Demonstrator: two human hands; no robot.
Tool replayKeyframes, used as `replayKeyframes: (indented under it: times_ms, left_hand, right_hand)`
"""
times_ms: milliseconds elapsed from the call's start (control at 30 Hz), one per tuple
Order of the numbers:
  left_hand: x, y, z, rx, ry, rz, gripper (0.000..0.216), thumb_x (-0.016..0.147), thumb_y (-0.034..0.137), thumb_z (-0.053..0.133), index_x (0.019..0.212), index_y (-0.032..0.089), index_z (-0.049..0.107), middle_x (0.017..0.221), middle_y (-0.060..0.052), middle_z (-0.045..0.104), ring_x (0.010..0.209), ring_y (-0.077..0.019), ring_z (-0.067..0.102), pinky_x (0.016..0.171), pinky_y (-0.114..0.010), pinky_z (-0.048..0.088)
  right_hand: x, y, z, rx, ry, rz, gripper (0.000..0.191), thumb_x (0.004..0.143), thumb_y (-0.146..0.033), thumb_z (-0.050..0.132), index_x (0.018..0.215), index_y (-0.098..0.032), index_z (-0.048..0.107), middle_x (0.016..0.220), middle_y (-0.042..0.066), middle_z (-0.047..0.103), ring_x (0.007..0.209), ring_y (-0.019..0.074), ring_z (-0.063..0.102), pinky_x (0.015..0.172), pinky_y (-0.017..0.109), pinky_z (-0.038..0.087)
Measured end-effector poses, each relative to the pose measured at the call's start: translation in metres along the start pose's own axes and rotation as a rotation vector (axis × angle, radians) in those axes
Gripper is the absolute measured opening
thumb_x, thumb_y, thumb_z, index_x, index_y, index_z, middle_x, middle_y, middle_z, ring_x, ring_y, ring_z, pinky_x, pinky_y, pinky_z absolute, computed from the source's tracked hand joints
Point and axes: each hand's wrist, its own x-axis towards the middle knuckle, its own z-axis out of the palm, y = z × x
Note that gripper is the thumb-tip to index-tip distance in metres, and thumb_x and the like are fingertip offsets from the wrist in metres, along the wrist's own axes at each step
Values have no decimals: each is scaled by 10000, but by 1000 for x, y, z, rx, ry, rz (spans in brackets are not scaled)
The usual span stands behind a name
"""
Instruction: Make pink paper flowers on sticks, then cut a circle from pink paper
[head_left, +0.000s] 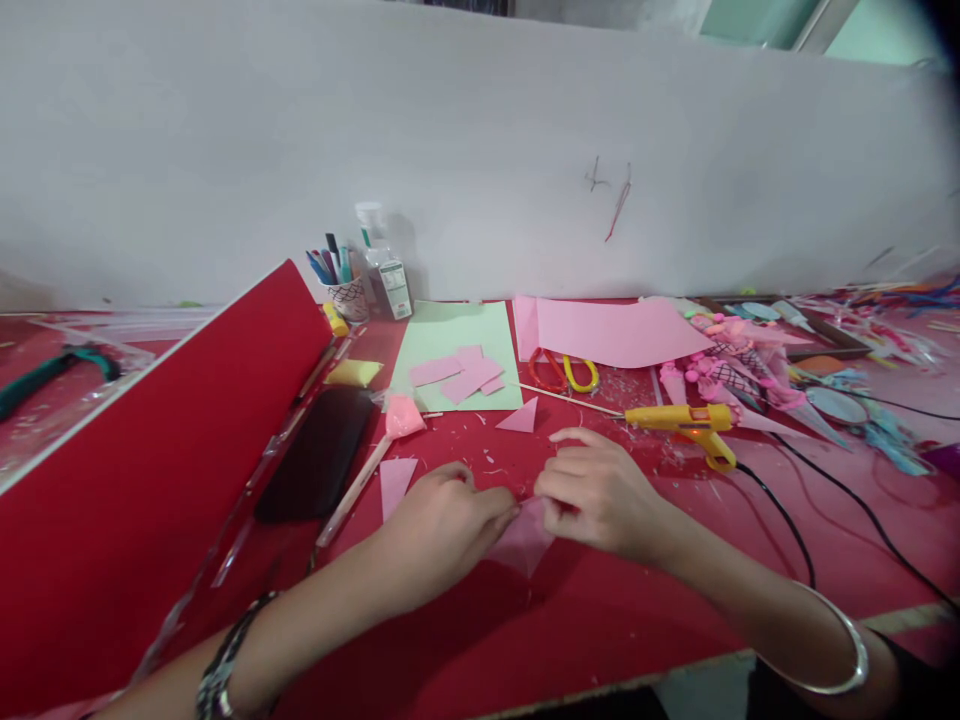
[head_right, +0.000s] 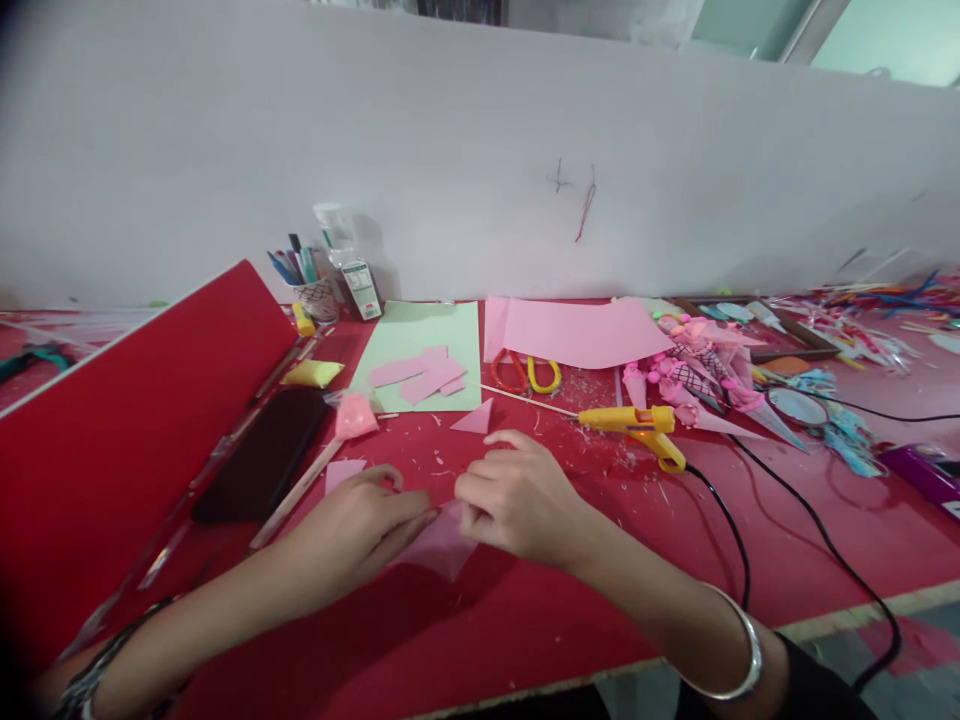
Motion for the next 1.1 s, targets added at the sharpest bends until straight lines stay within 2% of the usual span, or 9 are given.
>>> replayKeyframes:
  times_ms: [133,233,367,467,567,667,800,933,1100]
  left_hand:
    - [-10,-13,-3,-86,-56,-27,294,850,162,324,595,168,469,487,32,444,478,-105,366,509,-236,265]
    - [-17,-22,-4,-279,-57,-172,327,874,263,294,582,172,409,499,39,370,503,-106,360,507,-230,269]
    - [-18,-21,-1,-689,40,-414,353,882,342,245,581,184,339,515,55,333,468,-86,353,468,-206,291]
    - [-11,-15,7,-944,61,-528,320,874,385,258,652,192,384,492,68,381,425,-78,394,445,-194,322]
    - [-4,-10,17,-1127,42,-564,300,861,416,278,695,198,400,460,82,382,356,-70,382,390,-189,320]
    - [2,-7,25,-1206,80,-602,262,840,428,325,757,202,430,536,67,455,394,-72,422,384,-183,345]
    - [4,-4,24,-1126,169,-497,230,769,356,498,947,211,484,899,-18,589,804,-151,559,688,-250,456]
    - [3,-3,20,-1035,161,-384,536,679,308,603,1157,211,381,1141,-79,518,1021,-230,493,842,-354,416]
    - [2,-1,24,-878,70,-340,823,601,321,655,1289,209,218,1093,-116,544,945,-264,539,752,-375,450]
  right_hand:
    - [-12,20,-5,35,-7,107,165,697,-112,426,568,-183,502,522,-46,480,521,91,407,821,302,339]
    - [-20,34,-6,147,96,290,156,702,-112,428,580,-178,499,554,-25,518,546,107,455,688,279,377]
    - [-22,27,0,582,123,529,132,775,-151,412,732,-179,533,620,-13,551,556,106,504,553,232,391]
    - [-15,8,7,1003,12,508,149,797,-201,439,929,-193,508,750,8,573,658,115,541,599,237,434]
    - [-8,-6,10,1180,-32,466,180,786,-227,485,962,-196,498,861,30,571,769,129,534,680,259,442]
    - [-4,-11,10,1186,-28,489,140,785,-193,468,921,-194,504,831,18,556,746,118,519,673,252,440]
    - [-4,-11,11,1070,40,480,182,756,-100,411,889,-189,498,804,5,548,736,116,519,681,258,439]
    - [-4,-11,11,877,115,486,259,716,-46,394,916,-181,488,781,9,571,715,129,537,657,265,438]
    - [-1,-13,17,871,128,550,306,678,-58,482,956,-184,469,833,36,601,687,146,562,605,262,457]
